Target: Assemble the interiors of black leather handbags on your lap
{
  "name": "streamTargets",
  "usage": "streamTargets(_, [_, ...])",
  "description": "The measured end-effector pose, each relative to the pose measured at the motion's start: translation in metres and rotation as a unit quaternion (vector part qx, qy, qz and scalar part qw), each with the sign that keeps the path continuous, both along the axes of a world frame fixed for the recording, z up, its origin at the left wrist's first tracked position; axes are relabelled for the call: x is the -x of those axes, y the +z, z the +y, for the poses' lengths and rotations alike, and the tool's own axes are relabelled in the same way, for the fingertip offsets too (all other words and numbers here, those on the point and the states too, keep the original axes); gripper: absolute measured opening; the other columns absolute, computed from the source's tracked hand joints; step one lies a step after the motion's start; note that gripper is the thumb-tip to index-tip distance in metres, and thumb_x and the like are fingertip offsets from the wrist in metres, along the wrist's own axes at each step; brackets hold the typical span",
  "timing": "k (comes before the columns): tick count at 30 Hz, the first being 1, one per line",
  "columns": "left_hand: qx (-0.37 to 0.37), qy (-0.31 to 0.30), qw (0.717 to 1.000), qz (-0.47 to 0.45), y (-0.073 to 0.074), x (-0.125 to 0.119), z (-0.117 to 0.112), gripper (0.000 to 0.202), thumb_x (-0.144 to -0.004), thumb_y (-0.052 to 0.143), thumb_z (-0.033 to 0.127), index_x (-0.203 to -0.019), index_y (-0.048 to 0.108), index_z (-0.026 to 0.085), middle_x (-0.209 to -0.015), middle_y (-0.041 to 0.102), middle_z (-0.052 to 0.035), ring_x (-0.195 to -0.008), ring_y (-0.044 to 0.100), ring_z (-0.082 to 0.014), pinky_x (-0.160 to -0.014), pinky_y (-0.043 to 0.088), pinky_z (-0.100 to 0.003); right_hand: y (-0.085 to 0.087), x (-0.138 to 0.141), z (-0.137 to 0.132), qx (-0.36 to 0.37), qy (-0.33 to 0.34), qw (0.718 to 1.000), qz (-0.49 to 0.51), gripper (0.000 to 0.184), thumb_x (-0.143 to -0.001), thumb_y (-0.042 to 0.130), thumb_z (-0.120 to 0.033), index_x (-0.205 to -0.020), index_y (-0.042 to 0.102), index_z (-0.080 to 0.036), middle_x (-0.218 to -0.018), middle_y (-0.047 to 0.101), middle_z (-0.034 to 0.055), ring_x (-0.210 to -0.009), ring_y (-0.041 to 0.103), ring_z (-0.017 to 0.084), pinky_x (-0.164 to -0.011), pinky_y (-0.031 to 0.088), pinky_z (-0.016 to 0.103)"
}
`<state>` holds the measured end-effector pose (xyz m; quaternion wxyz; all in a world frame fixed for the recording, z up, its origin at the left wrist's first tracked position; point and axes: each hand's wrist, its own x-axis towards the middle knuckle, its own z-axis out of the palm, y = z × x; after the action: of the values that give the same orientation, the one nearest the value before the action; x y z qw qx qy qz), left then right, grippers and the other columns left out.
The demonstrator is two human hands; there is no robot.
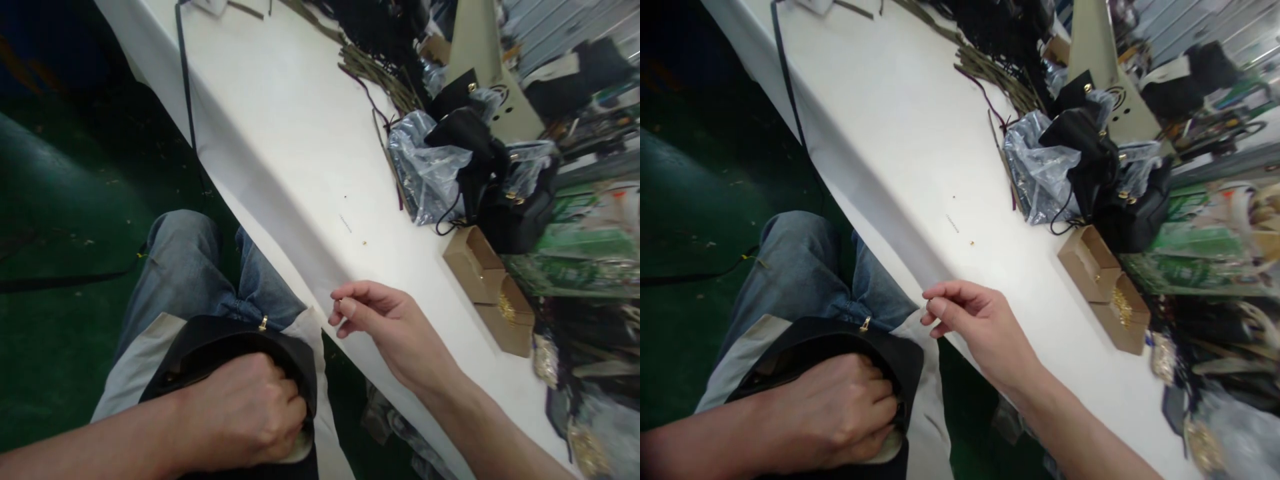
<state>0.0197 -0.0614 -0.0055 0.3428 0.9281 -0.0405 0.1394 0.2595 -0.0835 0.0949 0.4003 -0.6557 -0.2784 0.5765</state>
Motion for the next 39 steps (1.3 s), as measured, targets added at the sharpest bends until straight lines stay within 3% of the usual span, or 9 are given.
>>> streamTargets(4, [-0.003, -0.009, 1.000, -0.004, -0.003, -0.001, -0.002, 0.020, -0.097, 0.077, 0.023, -0.084, 0.061, 0.023, -0.072, 0.066, 0.0028, -0.058, 0.056, -0.0197, -0.051, 0.032, -0.045, -0.013, -0.002, -0.011, 0.051, -0.120, 0.987, 0.088, 0.033, -0.078, 0.105, -0.039, -0.100, 0.089, -0.020, -0.083, 0.081, 0.0024, -0.080, 0.079, 0.016, -0.071, 0.067, 0.025])
streamTargets(10, [-0.012, 0.000, 1.000, -0.013, -0.003, -0.004, -0.001, 0.020, -0.095, 0.077, 0.022, -0.083, 0.061, 0.023, -0.072, 0.065, 0.0029, -0.057, 0.057, -0.0200, -0.050, 0.032, -0.046, -0.015, -0.003, -0.013, 0.093, -0.184, 0.968, 0.140, 0.039, -0.064, 0.113, -0.032, -0.092, 0.089, -0.017, -0.084, 0.085, 0.0052, -0.082, 0.086, 0.020, -0.076, 0.071, 0.025])
streamTargets(22, [-0.012, 0.001, 1.000, -0.009, -0.007, -0.003, -0.001, 0.023, -0.095, 0.081, 0.028, -0.084, 0.061, 0.024, -0.072, 0.067, 0.0036, -0.058, 0.059, -0.0202, -0.051, 0.036, -0.045, -0.015, 0.002, -0.016, 0.088, -0.162, 0.974, 0.130, 0.038, -0.069, 0.111, -0.032, -0.096, 0.091, -0.016, -0.093, 0.088, 0.0083, -0.088, 0.087, 0.021, -0.083, 0.072, 0.026])
streamTargets(28, [-0.022, 0.007, 1.000, -0.014, -0.004, -0.005, 0.001, 0.022, -0.099, 0.078, 0.028, -0.085, 0.062, 0.023, -0.071, 0.068, 0.0024, -0.058, 0.060, -0.0197, -0.052, 0.033, -0.044, -0.013, 0.001, -0.018, 0.078, -0.162, 0.980, 0.086, 0.039, -0.066, 0.112, -0.036, -0.090, 0.089, -0.016, -0.080, 0.082, 0.0031, -0.076, 0.081, 0.016, -0.076, 0.072, 0.028])
streamTargets(33, [-0.023, 0.009, 1.000, -0.018, -0.003, -0.006, 0.002, 0.022, -0.100, 0.077, 0.029, -0.086, 0.062, 0.023, -0.072, 0.070, 0.0017, -0.059, 0.061, -0.0197, -0.053, 0.033, -0.043, -0.012, 0.001, -0.017, 0.103, -0.176, 0.975, 0.090, 0.043, -0.060, 0.114, -0.036, -0.089, 0.089, -0.015, -0.078, 0.083, 0.0055, -0.073, 0.083, 0.018, -0.077, 0.072, 0.028])
streamTargets(39, [-0.020, 0.019, 0.999, -0.032, -0.003, -0.008, 0.003, 0.021, -0.099, 0.076, 0.027, -0.083, 0.063, 0.022, -0.070, 0.068, 0.0016, -0.057, 0.060, -0.0193, -0.051, 0.034, -0.044, -0.007, 0.002, -0.017, 0.100, -0.126, 0.983, 0.086, 0.038, -0.068, 0.110, -0.037, -0.092, 0.090, -0.016, -0.086, 0.086, 0.0095, -0.084, 0.085, 0.022, -0.075, 0.071, 0.026])
